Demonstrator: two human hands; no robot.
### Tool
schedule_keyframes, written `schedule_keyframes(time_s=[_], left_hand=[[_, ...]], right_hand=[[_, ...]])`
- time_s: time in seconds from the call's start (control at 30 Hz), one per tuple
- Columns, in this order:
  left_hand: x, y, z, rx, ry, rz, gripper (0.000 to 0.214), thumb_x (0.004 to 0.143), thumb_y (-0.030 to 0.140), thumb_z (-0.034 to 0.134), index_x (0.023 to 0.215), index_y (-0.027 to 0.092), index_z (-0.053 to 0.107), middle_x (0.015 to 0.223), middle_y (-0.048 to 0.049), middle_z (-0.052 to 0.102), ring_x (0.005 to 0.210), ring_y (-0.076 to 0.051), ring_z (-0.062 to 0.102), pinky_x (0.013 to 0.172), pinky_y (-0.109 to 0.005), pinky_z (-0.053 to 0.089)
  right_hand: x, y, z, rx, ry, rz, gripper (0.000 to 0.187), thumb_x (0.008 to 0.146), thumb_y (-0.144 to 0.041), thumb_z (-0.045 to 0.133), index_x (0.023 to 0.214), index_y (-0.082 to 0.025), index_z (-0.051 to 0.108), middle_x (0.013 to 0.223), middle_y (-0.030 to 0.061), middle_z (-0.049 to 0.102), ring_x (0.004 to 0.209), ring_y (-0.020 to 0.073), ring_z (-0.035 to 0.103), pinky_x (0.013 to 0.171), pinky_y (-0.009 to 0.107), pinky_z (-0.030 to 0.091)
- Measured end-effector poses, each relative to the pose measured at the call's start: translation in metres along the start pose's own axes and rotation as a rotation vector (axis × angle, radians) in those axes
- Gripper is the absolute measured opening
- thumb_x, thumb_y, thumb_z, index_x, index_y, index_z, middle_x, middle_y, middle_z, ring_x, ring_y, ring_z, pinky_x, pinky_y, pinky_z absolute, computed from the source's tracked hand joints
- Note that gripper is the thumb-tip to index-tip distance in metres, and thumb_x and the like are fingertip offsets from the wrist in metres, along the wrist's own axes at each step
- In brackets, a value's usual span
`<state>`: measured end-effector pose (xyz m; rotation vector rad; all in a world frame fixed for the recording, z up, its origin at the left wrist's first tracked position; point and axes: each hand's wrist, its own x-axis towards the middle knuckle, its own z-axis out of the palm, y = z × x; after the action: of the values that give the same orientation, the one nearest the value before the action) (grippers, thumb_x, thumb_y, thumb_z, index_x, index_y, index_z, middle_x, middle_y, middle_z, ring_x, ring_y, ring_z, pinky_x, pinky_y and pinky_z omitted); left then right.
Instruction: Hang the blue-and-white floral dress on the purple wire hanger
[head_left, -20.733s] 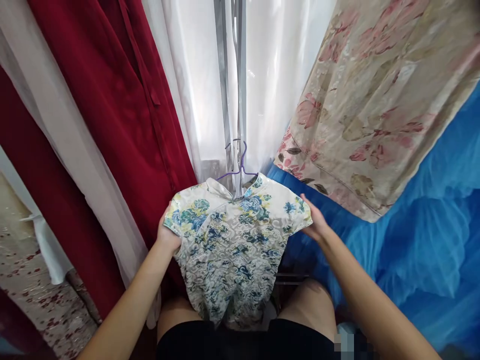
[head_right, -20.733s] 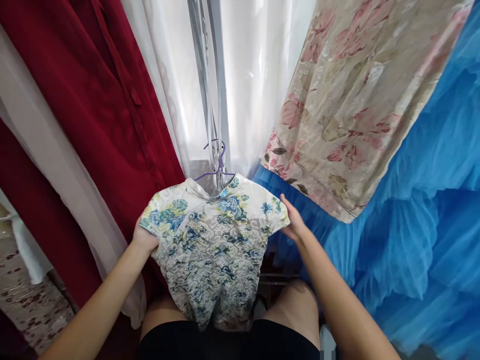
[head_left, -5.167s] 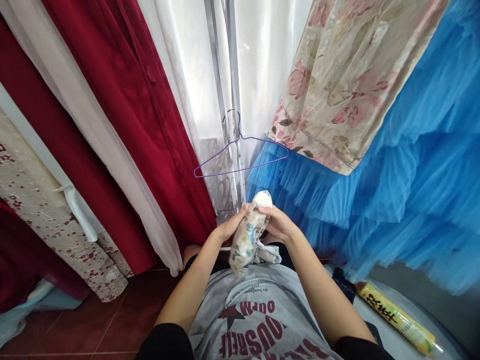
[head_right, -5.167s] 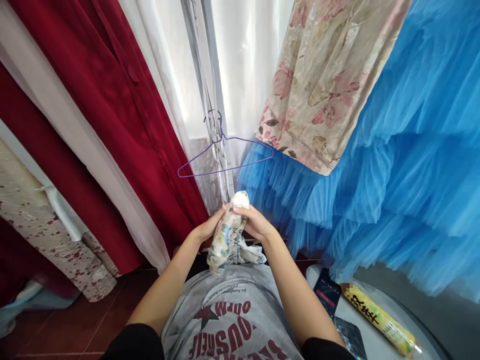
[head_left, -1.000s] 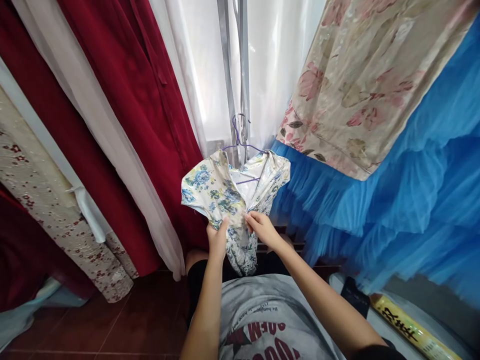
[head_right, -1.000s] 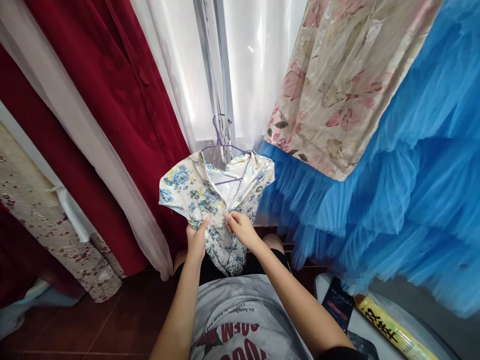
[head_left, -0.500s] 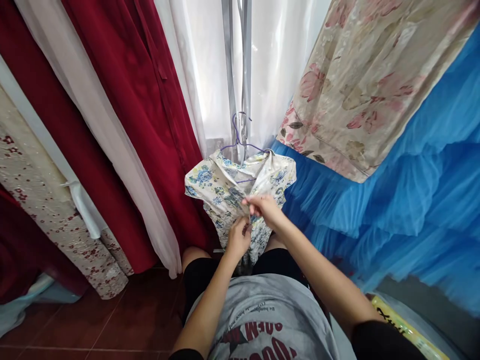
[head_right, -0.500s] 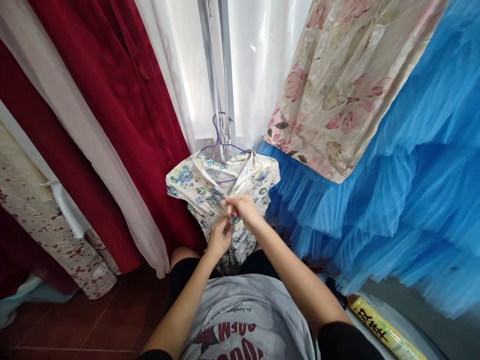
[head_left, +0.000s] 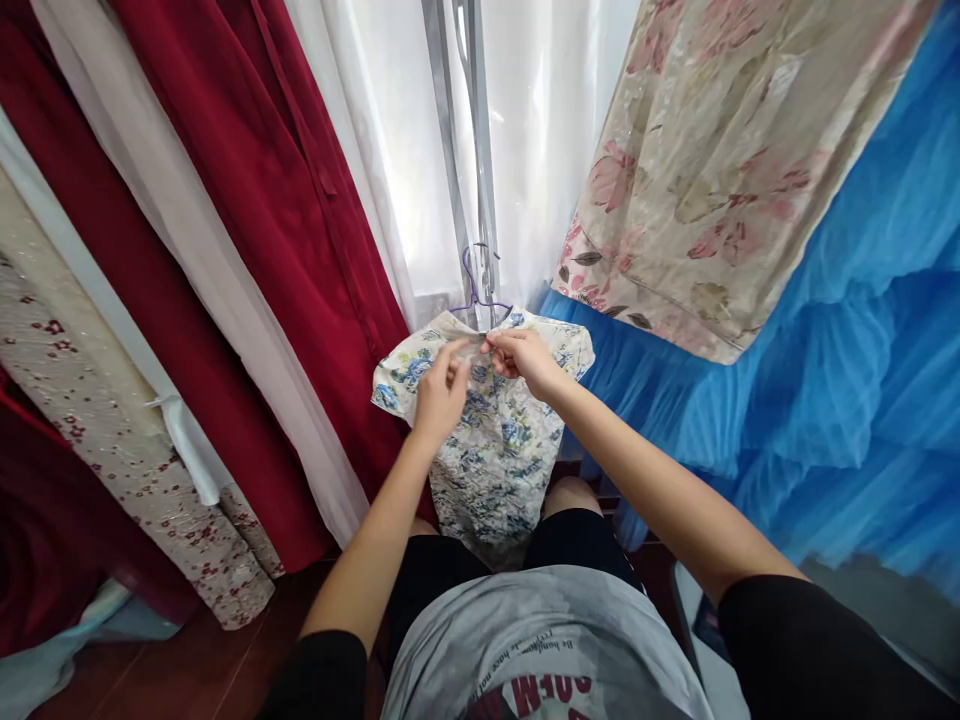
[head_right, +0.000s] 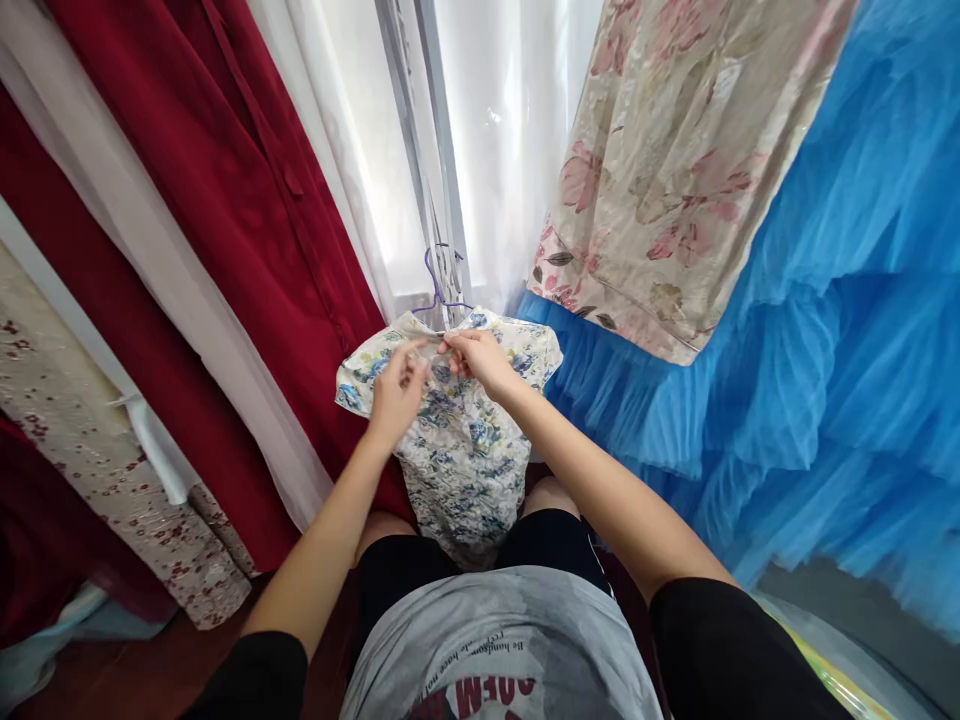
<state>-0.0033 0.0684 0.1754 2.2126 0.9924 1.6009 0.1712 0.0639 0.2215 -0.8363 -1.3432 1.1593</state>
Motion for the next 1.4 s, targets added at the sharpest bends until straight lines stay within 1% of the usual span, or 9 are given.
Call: schedule_keyframes(time_s=[0.17, 0.37, 0.5, 0.63, 0.8, 1.0, 1.17, 1.3, 1.4], left_hand=[[0.054, 0.018, -0.005, 0.177, -0.097, 0.267, 0.021, 0.101, 0.028, 0.053, 0.090, 0.019, 0.068, 0.078, -0.0019, 0.064, 0.073, -0.017, 0.059, 0.072, -0.028, 0.042], [0.068, 0.029, -0.015, 0.036, 0.307, 0.223, 0.025, 0.102, 0.034, 0.054, 0.086, 0.019, 0.066, 0.075, -0.0002, 0.063, 0.071, -0.013, 0.059, 0.069, -0.024, 0.042], [0.073, -0.015, -0.056, -0.236, 0.633, -0.025, 0.019, 0.095, 0.031, 0.064, 0.081, 0.017, 0.064, 0.074, 0.0012, 0.061, 0.072, -0.011, 0.058, 0.069, -0.020, 0.043], [0.039, -0.069, -0.077, -0.776, 0.901, -0.626, 0.026, 0.097, 0.026, 0.057, 0.073, 0.019, 0.049, 0.066, 0.0047, 0.048, 0.064, -0.009, 0.053, 0.071, -0.019, 0.047], [-0.023, -0.088, -0.031, -0.898, 0.754, -0.877, 0.025, 0.094, 0.020, 0.049, 0.070, 0.020, 0.042, 0.065, 0.0022, 0.047, 0.068, -0.014, 0.059, 0.079, -0.032, 0.054], [-0.068, -0.063, 0.062, -0.830, 0.574, -0.911, 0.019, 0.088, 0.033, 0.059, 0.076, 0.019, 0.054, 0.074, -0.0024, 0.058, 0.076, -0.018, 0.064, 0.078, -0.031, 0.049], [-0.068, -0.016, 0.091, -0.705, 0.323, -0.623, 0.023, 0.084, 0.040, 0.071, 0.081, 0.019, 0.065, 0.083, -0.0025, 0.064, 0.084, -0.017, 0.062, 0.084, -0.028, 0.047], [-0.047, 0.012, 0.084, -0.340, 0.000, -0.172, 0.024, 0.095, 0.041, 0.061, 0.085, 0.020, 0.066, 0.087, -0.0042, 0.064, 0.090, -0.020, 0.061, 0.090, -0.032, 0.047], [-0.038, 0.013, 0.078, -0.221, -0.061, -0.047, 0.021, 0.095, 0.041, 0.062, 0.092, 0.021, 0.069, 0.100, -0.0070, 0.064, 0.104, -0.023, 0.060, 0.101, -0.036, 0.044]], right_hand=[[0.010, 0.005, -0.005, -0.101, -0.026, -0.152, 0.031, 0.085, -0.043, 0.067, 0.067, -0.017, 0.063, 0.042, -0.0052, 0.045, 0.040, 0.0082, 0.034, 0.045, 0.025, 0.023], [0.004, 0.046, -0.014, -0.065, -0.026, -0.004, 0.026, 0.076, -0.036, 0.070, 0.060, -0.015, 0.067, 0.039, -0.0056, 0.041, 0.039, 0.0074, 0.029, 0.045, 0.027, 0.014], [-0.021, 0.068, -0.006, 0.014, -0.044, 0.050, 0.027, 0.074, -0.040, 0.068, 0.060, -0.016, 0.066, 0.041, -0.0060, 0.039, 0.040, 0.0076, 0.027, 0.045, 0.026, 0.015], [-0.040, 0.076, 0.006, 0.099, 0.009, 0.084, 0.026, 0.074, -0.040, 0.063, 0.060, -0.019, 0.060, 0.043, -0.0051, 0.040, 0.042, 0.0085, 0.028, 0.045, 0.026, 0.016], [-0.056, 0.092, 0.014, 0.113, 0.102, 0.117, 0.027, 0.077, -0.045, 0.057, 0.064, -0.020, 0.057, 0.045, -0.0044, 0.044, 0.040, 0.0097, 0.032, 0.042, 0.025, 0.020], [-0.065, 0.117, 0.012, -0.037, 0.162, 0.042, 0.027, 0.073, -0.035, 0.065, 0.094, -0.018, 0.066, 0.073, 0.0007, 0.064, 0.060, 0.0148, 0.053, 0.056, 0.027, 0.043], [-0.066, 0.125, -0.004, -0.261, 0.209, -0.095, 0.040, 0.054, -0.012, 0.072, 0.092, -0.020, 0.066, 0.104, 0.0053, 0.066, 0.103, 0.0246, 0.057, 0.097, 0.039, 0.046], [-0.066, 0.123, -0.014, -0.317, 0.280, -0.086, 0.014, 0.074, -0.028, 0.065, 0.084, -0.019, 0.061, 0.094, 0.0059, 0.064, 0.098, 0.0251, 0.056, 0.092, 0.040, 0.046], [-0.071, 0.113, -0.021, -0.270, 0.264, -0.024, 0.023, 0.085, -0.040, 0.057, 0.085, -0.018, 0.062, 0.084, 0.0048, 0.065, 0.082, 0.0215, 0.057, 0.079, 0.036, 0.050]])
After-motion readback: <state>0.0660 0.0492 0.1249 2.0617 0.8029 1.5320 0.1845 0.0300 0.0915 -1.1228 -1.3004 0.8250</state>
